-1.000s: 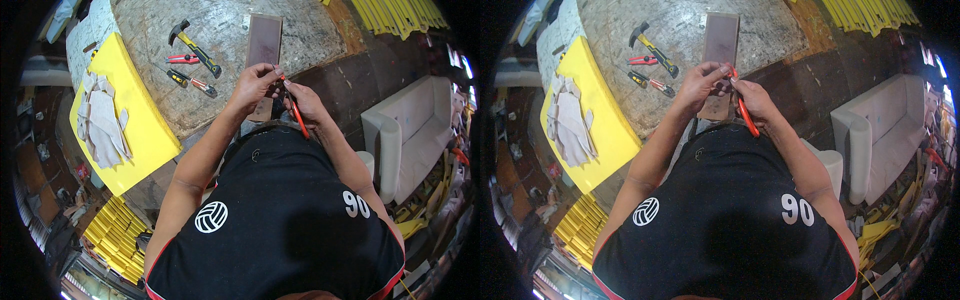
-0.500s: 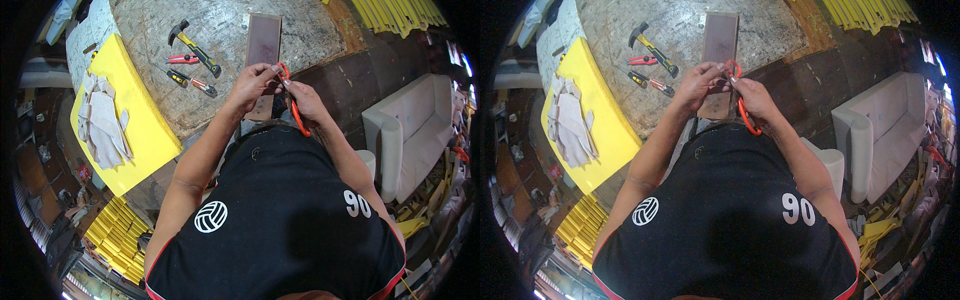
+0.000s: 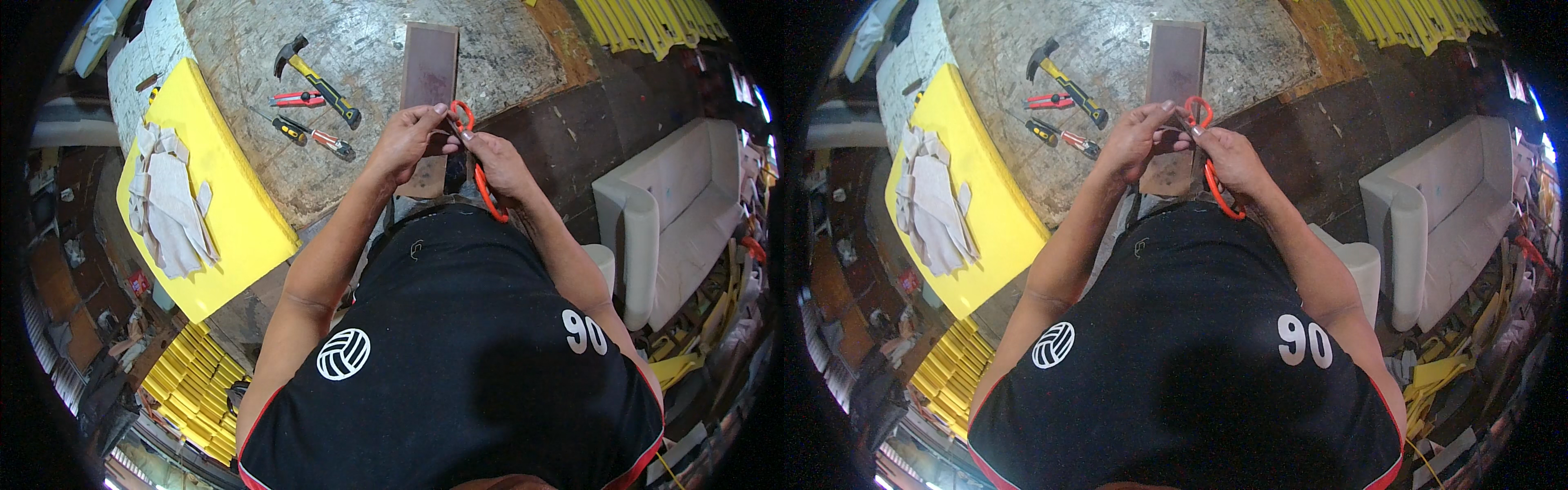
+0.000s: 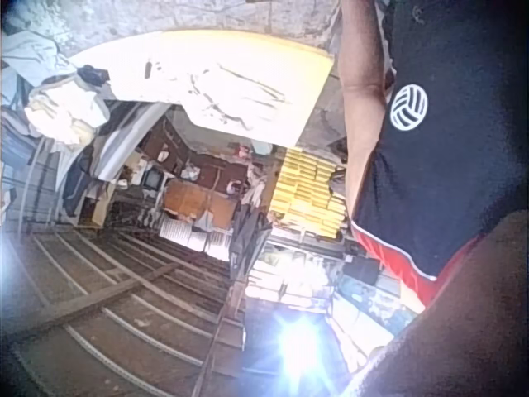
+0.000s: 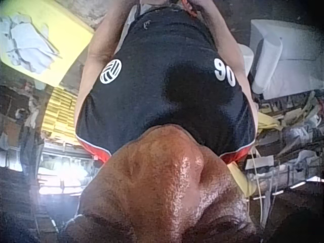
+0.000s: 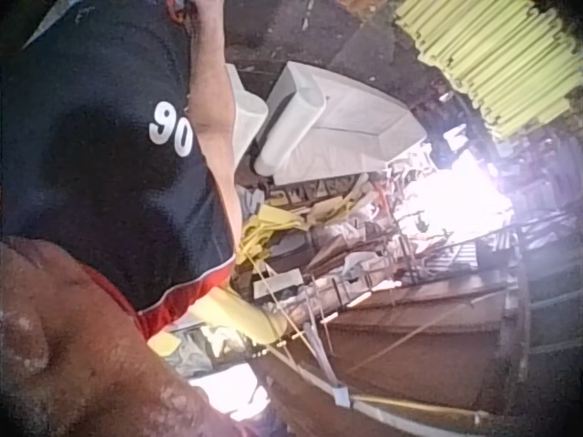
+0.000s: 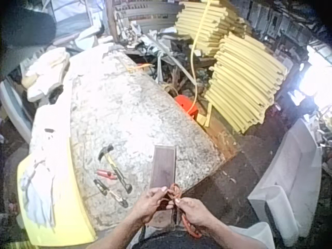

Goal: The person sharpens a utility knife blade and a pair of scissors on a sanding block placed on a workbench. They then cut a strip of white fabric with the sharpened scissors.

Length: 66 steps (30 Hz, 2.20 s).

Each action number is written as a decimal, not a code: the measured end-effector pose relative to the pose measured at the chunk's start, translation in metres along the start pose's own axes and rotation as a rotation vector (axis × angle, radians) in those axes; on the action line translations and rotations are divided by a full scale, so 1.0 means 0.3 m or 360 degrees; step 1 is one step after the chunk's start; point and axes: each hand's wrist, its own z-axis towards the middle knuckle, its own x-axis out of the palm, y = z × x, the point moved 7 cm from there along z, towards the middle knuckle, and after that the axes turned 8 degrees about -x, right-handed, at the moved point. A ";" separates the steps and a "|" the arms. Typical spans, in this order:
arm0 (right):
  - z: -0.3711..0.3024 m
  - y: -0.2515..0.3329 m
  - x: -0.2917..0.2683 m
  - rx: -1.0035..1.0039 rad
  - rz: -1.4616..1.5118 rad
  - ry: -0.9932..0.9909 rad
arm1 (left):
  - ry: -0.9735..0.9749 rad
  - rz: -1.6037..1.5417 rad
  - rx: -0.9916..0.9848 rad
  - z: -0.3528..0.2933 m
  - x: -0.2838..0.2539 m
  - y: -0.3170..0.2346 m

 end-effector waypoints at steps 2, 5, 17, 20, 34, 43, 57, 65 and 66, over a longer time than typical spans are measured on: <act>0.003 -0.002 0.000 0.0024 -0.0010 0.0059 | 0.0006 0.0002 0.0003 0.007 -0.010 0.008; 0.004 -0.015 -0.004 0.0085 -0.0006 0.0071 | 0.0011 -0.0004 0.0006 0.013 -0.018 0.013; -0.024 0.061 0.023 0.0178 0.0211 -0.0037 | 0.0022 -0.0129 0.0006 0.005 -0.024 0.013; 0.037 -0.043 -0.092 0.0233 -0.0287 -0.0107 | -0.0067 -0.0132 0.0058 0.005 -0.036 0.005; 0.156 -0.240 -0.191 -0.0510 -0.1551 -0.0374 | -0.0835 0.2573 0.1334 0.131 -0.102 0.182; 0.160 -0.302 -0.150 -0.0437 -0.1674 -0.0176 | -0.0790 0.2757 0.1254 0.141 -0.107 0.227; 0.143 -0.352 -0.165 -0.0460 -0.1420 -0.0390 | -0.0633 0.3128 0.1112 0.151 -0.056 0.233; 0.225 -0.294 -0.147 -0.0684 -0.1388 -0.0546 | -0.0753 0.3117 0.1116 0.226 -0.072 0.150; 0.224 -0.290 -0.152 -0.0728 -0.1377 -0.0558 | -0.0721 0.3118 0.1072 0.215 -0.067 0.153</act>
